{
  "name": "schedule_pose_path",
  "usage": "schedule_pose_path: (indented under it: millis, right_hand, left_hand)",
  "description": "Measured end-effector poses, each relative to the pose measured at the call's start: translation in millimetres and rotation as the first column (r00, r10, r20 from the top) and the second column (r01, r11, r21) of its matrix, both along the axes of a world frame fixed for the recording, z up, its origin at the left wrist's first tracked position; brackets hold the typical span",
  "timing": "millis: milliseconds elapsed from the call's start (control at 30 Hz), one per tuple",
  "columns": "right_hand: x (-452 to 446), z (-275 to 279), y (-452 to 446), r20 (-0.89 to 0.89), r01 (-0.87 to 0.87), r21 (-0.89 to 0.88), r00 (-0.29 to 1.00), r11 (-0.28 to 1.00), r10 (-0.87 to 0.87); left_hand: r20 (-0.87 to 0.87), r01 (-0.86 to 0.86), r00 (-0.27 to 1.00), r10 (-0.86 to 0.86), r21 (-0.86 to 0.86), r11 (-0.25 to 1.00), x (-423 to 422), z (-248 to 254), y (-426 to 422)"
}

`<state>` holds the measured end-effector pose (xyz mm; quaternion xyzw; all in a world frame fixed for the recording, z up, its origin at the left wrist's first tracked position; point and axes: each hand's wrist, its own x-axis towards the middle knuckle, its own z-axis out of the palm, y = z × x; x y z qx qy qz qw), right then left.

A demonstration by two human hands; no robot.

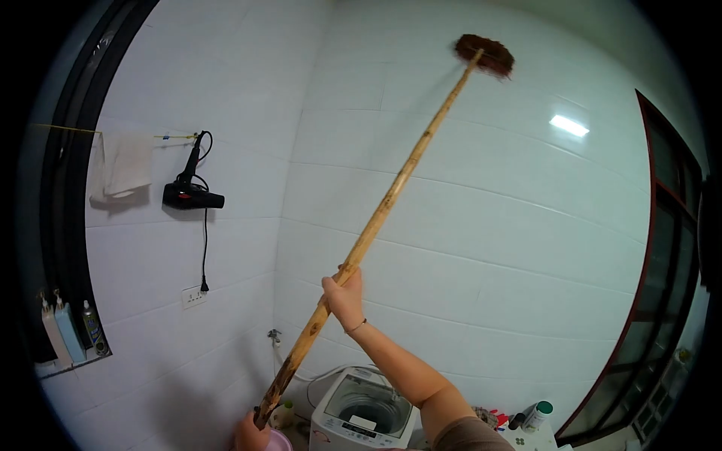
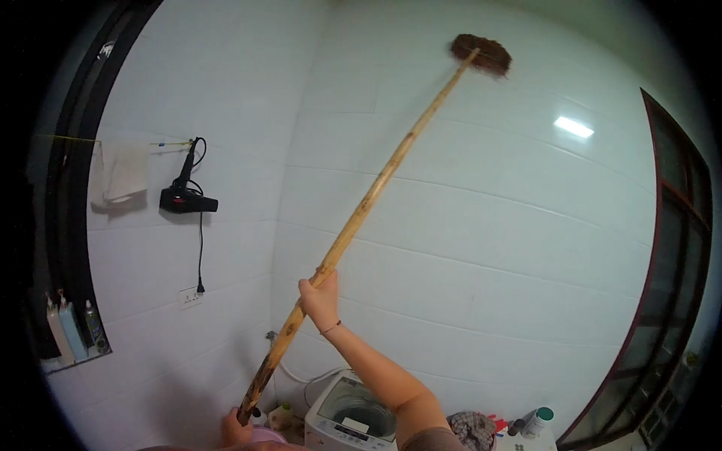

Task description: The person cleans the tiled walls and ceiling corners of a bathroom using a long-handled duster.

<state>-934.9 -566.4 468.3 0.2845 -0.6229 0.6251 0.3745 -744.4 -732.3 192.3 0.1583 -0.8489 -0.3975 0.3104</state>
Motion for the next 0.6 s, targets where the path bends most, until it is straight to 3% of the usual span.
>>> schedule_pose_path:
  millis: [33, 100, 167, 200, 233, 300, 500, 600]
  right_hand:
    - [1, 1, -9, 0.089, -0.106, -0.009, 0.990, 0.994, 0.107]
    - [1, 3, -29, 0.088, -0.093, 0.051, 0.992, 0.994, 0.088]
    - [14, 13, -47, 0.133, -0.121, 0.112, 0.985, 0.986, 0.105]
    - [10, 14, -57, 0.134, -0.128, 0.116, 0.985, 0.985, 0.112]
    - [4, 14, -69, 0.096, -0.105, 0.142, 0.991, 0.984, 0.091]
    - [-3, 17, -87, 0.058, -0.088, 0.168, 0.995, 0.982, 0.079]
    - [-21, 34, -110, 0.116, -0.133, 0.275, 0.988, 0.952, 0.104]
    - [-19, 39, -107, 0.190, -0.167, 0.330, 0.976, 0.929, 0.107]
  left_hand:
    - [-0.025, 0.013, 1.000, -0.012, 0.051, 0.999, 0, -6, -2]
    - [-0.051, 0.022, 0.999, -0.017, 0.108, 0.994, -5, -31, -5]
    - [-0.188, -0.243, 0.953, 0.238, -0.002, 0.970, -10, -38, -3]
    - [-0.186, -0.250, 0.951, 0.246, 0.002, 0.968, -7, -41, -3]
    - [-0.118, -0.232, 0.966, 0.231, 0.002, 0.973, 16, 3, 9]
    - [-0.048, -0.221, 0.974, 0.221, 0.006, 0.975, 29, 23, 10]
    - [-0.038, -0.186, 0.981, 0.191, 0.097, 0.978, 24, 15, 11]
    - [0.083, 0.012, 0.996, -0.036, 0.272, 0.962, 22, -1, 8]
